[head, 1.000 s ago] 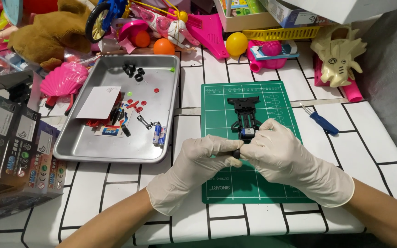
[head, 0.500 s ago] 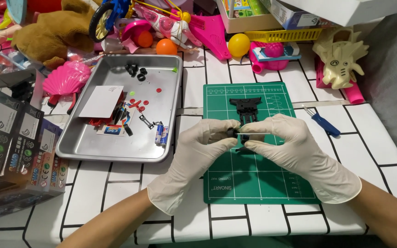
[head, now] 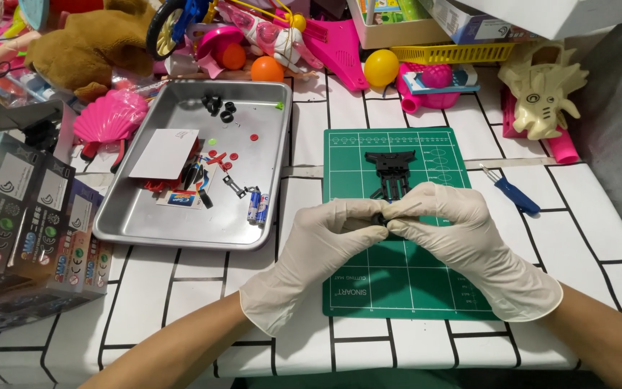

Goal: Assembling a toy car chassis by installing the motor and internal gears

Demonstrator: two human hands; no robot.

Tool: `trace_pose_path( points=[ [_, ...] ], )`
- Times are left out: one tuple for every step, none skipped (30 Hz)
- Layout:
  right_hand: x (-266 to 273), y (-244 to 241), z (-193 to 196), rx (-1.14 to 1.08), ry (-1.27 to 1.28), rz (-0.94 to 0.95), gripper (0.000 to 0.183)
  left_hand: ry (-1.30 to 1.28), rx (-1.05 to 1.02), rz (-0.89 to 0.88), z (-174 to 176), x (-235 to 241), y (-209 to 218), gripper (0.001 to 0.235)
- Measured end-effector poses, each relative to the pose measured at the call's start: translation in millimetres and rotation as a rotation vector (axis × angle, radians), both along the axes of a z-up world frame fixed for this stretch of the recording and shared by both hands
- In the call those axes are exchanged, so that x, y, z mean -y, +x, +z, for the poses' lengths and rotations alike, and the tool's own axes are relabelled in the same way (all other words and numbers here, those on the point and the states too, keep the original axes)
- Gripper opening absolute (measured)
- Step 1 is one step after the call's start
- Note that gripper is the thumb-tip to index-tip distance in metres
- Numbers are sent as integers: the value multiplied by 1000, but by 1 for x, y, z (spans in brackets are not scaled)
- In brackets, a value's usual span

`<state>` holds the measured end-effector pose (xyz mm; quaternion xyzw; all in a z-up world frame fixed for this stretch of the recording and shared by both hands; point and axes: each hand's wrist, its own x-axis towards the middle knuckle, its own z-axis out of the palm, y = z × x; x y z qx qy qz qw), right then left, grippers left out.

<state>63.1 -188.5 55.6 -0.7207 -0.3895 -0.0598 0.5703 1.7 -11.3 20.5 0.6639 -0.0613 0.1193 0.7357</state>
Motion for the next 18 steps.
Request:
trace_pose_path(
  points=[
    [0,0,-3,0,-1,1,22,-1,0,1,0,0,-1,36],
    [0,1,-6,-12,9,-4,22,8,3,2,1,0,-2,35],
    [0,1,-10,-24,20,-9,22,17,8,3,1,1,-3,35],
    [0,1,-8,-24,19,-8,22,17,8,4,0,0,-2,35],
    [0,1,-7,-20,17,-3,22,34,19,1,-1,-1,-1,35],
    [1,1,-6,-17,14,1,21,50,31,-2,-3,-2,-1,36],
    [1,0,-2,-17,14,2,21,50,31,-2,-2,-3,-2,36],
    [2,0,1,5,14,7,19,72,62,-8,-1,-4,-3,36],
    [3,-1,5,27,15,11,17,94,93,-15,0,-5,-5,37],
    [4,0,6,27,15,11,17,94,92,-16,1,-6,-3,37],
    [5,0,7,34,18,5,17,109,115,-15,2,-7,-2,35],
    [6,0,8,41,21,0,16,123,138,-14,2,-8,-1,33],
    [6,1,9,41,21,-1,16,123,138,-14,4,-10,-1,33],
    [7,2,10,43,31,-9,15,141,170,13,5,-11,0,32],
    [7,3,11,44,41,-17,13,159,202,40,7,-12,0,31],
    [9,4,12,44,41,-17,13,159,202,39,8,-13,1,31],
    [10,6,13,38,43,-26,13,168,222,53,9,-14,1,30],
    [12,7,14,32,44,-35,13,176,242,66,11,-15,1,28]
  ],
)
